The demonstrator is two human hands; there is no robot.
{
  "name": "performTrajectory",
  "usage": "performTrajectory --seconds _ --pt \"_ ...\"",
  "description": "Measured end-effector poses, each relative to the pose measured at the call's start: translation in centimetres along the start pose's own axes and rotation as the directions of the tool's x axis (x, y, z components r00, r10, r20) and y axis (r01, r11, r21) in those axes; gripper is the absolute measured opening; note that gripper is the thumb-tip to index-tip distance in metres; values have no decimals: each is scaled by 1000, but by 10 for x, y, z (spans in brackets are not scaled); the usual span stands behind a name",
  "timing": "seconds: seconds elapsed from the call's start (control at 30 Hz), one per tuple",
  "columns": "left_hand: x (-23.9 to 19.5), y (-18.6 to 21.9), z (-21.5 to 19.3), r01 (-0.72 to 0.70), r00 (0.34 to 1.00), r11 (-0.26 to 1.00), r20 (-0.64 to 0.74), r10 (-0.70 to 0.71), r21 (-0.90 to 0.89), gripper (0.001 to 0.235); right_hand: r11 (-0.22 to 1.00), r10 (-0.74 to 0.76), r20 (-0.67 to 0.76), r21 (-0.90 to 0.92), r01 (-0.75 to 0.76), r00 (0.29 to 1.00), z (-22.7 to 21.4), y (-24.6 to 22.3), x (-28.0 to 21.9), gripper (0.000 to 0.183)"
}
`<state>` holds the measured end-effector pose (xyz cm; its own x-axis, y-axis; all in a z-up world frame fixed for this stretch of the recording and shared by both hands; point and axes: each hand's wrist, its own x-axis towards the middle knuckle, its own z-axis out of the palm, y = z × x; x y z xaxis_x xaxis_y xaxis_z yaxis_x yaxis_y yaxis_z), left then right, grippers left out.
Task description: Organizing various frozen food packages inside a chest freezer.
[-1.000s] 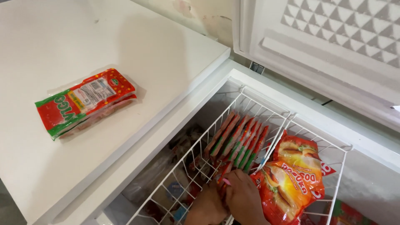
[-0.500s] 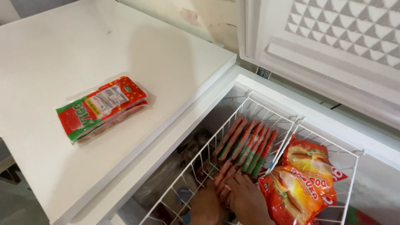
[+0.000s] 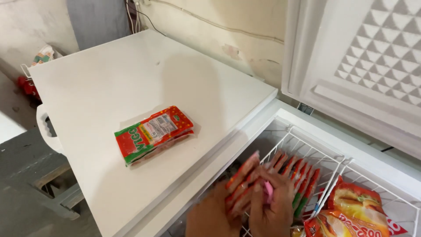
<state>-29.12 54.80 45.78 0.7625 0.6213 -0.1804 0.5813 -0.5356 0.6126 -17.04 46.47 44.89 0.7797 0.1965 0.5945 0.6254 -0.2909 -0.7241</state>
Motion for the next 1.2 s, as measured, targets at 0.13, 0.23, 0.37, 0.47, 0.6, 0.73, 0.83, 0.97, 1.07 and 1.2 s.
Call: performTrajectory --seconds 0.13,0.23,0.37,0.47,0.6,0.73,0.83,0.97,1.07,1.2 --pt "22 44 -107 -58 985 997 -162 67 58 71 969 -226 -57 94 230 973 21 -53 27 30" --pt "39 24 -134 -193 878 947 -385 283 256 69 953 -276 10 136 272 961 35 -80 45 32" --pt "72 1 -167 -232 616 822 -575 538 519 64 952 -244 240 244 185 940 50 -86 58 29" --pt "88 -14 -177 -158 664 848 -582 470 505 65 948 1 469 280 -150 883 69 -71 54 33" --pt "86 -25 -155 -147 631 825 -591 504 546 60 670 345 703 280 -688 622 96 -48 47 48" --pt "73 -19 -109 -241 622 781 -526 580 576 58 173 458 811 321 -931 364 98 -58 44 54" --pt "71 -14 -96 -310 695 736 -385 608 602 57 2 555 778 352 -936 294 89 -52 35 46" --pt "76 9 -137 -469 883 879 51 467 84 63 -181 648 719 466 -866 252 70 -11 9 36" --pt "135 -11 -175 -297 872 908 -304 384 294 41 -163 689 650 568 -807 319 40 28 -10 43" --pt "202 -97 -190 47 958 791 -252 137 609 123 3 810 544 372 -928 220 1 170 -52 52"
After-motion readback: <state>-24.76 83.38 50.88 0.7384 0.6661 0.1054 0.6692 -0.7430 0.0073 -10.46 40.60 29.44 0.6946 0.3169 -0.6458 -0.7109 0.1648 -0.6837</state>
